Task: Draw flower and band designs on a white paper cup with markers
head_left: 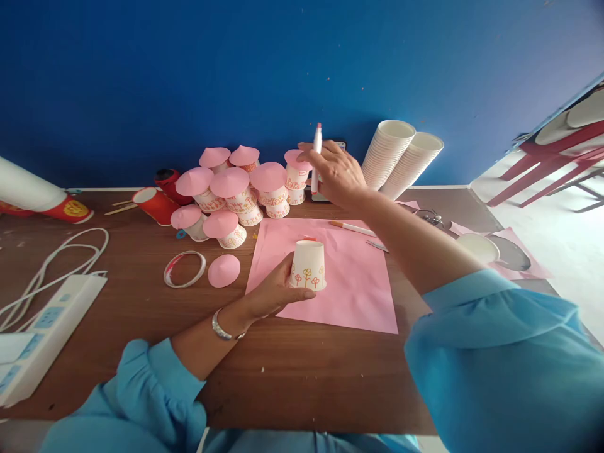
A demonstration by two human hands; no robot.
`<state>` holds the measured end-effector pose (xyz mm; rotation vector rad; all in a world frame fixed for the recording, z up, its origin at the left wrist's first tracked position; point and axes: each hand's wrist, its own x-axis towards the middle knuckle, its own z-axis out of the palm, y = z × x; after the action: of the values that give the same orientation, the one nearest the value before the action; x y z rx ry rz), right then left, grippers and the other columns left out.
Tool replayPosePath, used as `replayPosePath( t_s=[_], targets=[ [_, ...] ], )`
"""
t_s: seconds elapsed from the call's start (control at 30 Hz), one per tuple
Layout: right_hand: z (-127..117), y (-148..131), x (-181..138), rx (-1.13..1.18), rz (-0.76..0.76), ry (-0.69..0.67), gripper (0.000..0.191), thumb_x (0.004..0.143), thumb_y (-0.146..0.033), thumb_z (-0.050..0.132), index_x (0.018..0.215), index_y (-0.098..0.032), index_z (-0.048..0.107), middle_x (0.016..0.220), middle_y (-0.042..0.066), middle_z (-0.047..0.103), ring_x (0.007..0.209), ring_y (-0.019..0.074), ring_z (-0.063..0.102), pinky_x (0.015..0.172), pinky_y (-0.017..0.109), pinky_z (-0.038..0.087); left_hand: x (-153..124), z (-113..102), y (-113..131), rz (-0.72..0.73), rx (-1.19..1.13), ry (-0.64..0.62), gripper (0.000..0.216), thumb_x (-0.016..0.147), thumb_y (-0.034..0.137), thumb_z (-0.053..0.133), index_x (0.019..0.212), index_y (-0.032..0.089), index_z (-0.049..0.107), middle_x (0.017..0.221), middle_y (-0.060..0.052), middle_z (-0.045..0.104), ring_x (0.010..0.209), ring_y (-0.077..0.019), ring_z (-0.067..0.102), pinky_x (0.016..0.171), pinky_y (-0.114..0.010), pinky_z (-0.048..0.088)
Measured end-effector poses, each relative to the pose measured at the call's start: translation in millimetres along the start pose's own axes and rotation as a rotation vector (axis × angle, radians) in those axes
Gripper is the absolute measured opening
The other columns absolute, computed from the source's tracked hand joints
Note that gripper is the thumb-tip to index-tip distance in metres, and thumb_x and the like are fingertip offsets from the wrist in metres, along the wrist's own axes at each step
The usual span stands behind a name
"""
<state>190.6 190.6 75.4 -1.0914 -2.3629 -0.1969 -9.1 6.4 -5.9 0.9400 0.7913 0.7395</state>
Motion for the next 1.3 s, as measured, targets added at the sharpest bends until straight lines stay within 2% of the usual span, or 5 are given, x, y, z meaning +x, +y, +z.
replayPosePath(
  t_s=[0.13,0.4,0.57,0.83,1.3],
  targets=[
    [-17,19,47,0.052,-0.237,-0.146,0.036,0.100,-0.012,0.064,0.134,-0.024,0.066,0.149,0.003,0.070,0.150,0.0348,0.054,0.118,0.067,0.047,0,-3,-1,0.031,0.018,-0.048,0.086,0.068,0.040,0.100,0.140,0.026,0.055,0.123,-0.008,0.063,0.113,-0.0257,0.060,0.099,-0.042,0.046],
    [-26,14,96,-0.028,-0.279,-0.359,0.049,0.072,-0.001,0.091,0.117,-0.012,0.075,0.112,0.001,0.083,0.139,0.0262,0.062,0.107,0.037,0.051,-2,-5,1,0.041,0.046,-0.083,0.075,0.072,0.040,0.098,0.134,0.025,0.057,0.123,-0.007,0.061,0.114,-0.0260,0.057,0.097,-0.041,0.045],
    [-26,4,94,-0.082,-0.261,-0.411,0.018,0.087,-0.006,0.081,0.103,-0.007,0.073,0.107,0.000,0.083,0.133,0.0170,0.064,0.099,0.025,0.048,-1,-4,1,0.048,0.053,-0.087,0.080,0.072,0.041,0.097,0.138,0.026,0.055,0.125,-0.008,0.060,0.113,-0.0265,0.057,0.096,-0.041,0.046],
    [-43,-5,93,-0.134,-0.242,-0.452,0.076,0.072,0.017,0.075,0.137,-0.022,0.067,0.112,0.000,0.081,0.123,0.0264,0.068,0.102,0.041,0.055,-1,-4,1,0.035,0.056,-0.081,0.081,0.072,0.042,0.098,0.138,0.027,0.055,0.124,-0.008,0.060,0.113,-0.0257,0.056,0.095,-0.040,0.046],
    [-18,-3,98,-0.016,-0.310,-0.327,0.024,0.096,-0.002,0.068,0.110,-0.022,0.072,0.098,-0.008,0.082,0.119,0.0139,0.073,0.099,0.030,0.051,4,-14,2,0.104,0.078,-0.032,0.078,0.075,0.043,0.095,0.143,0.027,0.059,0.132,-0.010,0.062,0.118,-0.0273,0.057,0.100,-0.041,0.046]
  ],
)
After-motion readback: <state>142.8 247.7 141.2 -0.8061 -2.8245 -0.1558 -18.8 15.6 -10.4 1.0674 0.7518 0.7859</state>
